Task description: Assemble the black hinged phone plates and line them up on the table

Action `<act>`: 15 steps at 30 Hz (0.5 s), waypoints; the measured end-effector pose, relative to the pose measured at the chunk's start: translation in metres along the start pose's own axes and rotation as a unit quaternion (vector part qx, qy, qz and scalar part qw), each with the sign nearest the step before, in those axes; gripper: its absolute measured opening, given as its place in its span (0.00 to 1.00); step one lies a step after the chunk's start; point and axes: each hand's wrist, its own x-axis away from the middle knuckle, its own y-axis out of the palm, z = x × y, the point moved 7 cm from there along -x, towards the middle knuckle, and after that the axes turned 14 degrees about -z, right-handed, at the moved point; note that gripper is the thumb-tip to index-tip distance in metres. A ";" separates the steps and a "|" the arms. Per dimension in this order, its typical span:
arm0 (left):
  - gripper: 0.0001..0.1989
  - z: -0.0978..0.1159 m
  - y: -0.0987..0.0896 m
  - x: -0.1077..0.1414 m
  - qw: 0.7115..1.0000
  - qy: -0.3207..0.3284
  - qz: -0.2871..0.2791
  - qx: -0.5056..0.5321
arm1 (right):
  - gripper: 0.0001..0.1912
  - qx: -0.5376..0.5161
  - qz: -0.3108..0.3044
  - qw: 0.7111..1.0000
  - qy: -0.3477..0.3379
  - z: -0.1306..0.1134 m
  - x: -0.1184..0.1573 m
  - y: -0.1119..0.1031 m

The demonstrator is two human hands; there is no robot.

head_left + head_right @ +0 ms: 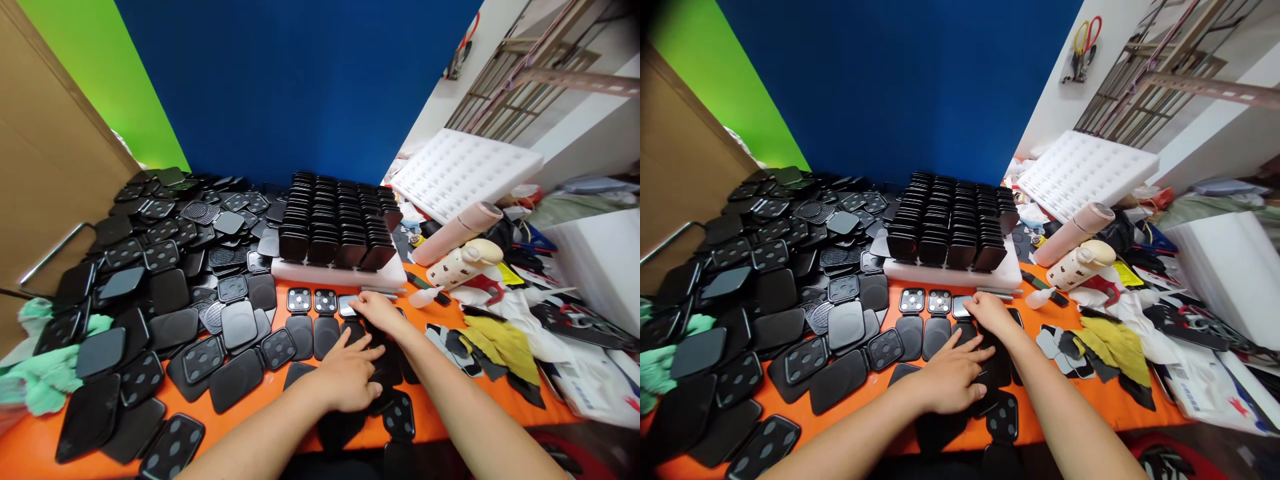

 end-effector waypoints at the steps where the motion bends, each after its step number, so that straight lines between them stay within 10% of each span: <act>1: 0.14 0.000 0.000 0.000 1.000 0.000 0.000 -0.002 | 0.18 0.012 0.004 1.000 0.004 -0.002 0.001 -0.001; 8: 0.14 -0.001 0.001 -0.002 1.000 -0.003 0.001 -0.016 | 0.16 0.062 0.056 0.996 0.036 -0.004 0.013 -0.019; 15: 0.13 0.000 -0.002 -0.001 1.000 -0.003 0.007 -0.010 | 0.14 0.051 0.037 0.998 0.007 0.047 0.084 -0.031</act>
